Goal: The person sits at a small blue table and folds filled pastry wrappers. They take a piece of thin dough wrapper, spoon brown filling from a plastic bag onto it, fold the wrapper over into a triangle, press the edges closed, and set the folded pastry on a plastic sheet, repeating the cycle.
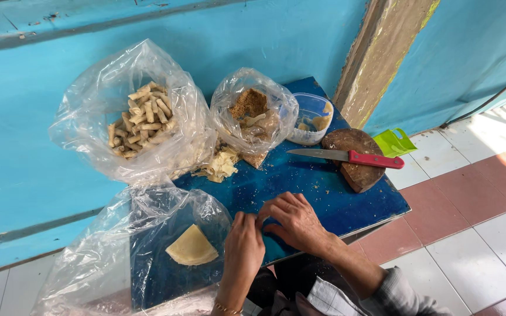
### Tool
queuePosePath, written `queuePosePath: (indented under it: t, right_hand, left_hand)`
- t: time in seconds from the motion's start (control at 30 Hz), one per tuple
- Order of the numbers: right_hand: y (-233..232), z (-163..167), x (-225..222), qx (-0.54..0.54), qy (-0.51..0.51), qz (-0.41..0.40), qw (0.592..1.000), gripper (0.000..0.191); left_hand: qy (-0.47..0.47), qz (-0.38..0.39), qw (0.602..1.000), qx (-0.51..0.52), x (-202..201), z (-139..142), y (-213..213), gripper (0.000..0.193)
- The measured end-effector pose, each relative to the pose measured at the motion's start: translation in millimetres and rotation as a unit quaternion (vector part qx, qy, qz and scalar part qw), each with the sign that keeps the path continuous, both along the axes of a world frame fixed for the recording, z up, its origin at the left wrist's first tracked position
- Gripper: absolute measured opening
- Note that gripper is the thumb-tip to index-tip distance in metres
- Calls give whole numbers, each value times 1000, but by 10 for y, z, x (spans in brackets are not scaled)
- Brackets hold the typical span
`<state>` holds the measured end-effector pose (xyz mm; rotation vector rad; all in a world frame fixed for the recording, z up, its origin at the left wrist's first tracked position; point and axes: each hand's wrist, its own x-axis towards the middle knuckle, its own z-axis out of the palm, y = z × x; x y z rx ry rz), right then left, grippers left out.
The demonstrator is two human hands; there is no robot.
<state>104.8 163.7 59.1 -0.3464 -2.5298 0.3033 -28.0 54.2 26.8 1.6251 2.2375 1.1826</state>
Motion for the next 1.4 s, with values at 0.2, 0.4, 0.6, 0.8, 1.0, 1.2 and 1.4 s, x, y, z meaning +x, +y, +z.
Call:
queuePosePath:
  t: [0.2,0.4,0.6,0.8,1.0,1.2,1.4]
  right_hand:
    - [-221,434,-95,39,50,134,989,30]
    - [55,1191,-1010,182,117,73,974,42]
    - [206,1529,-1928,175,222,104,954,37]
    - [-588,357,-1205,4,-98,252,963,29]
    - [-512,-95,-1128,-123,-44,196,972,19]
    - [-386,-55,-1159,-194,-84,198,957,11]
    - [-597,8,-1139,-75,-52,150,984,11]
  left_hand:
    - [-153,14,987,38,-166,224,-562,23]
    - [-177,151,967,102,-342,297,-1082,24]
    - [-116,248,953,131,-457,69,-1296,13]
    - [-100,266,953,108,-591,-104,-1302,22]
    - [-107,270,948,132,-503,-144,-1188,26]
    - [-14,264,939,221,-377,-241,-1128,21]
    - [-17,280,940,193,-424,-360,-1130,22]
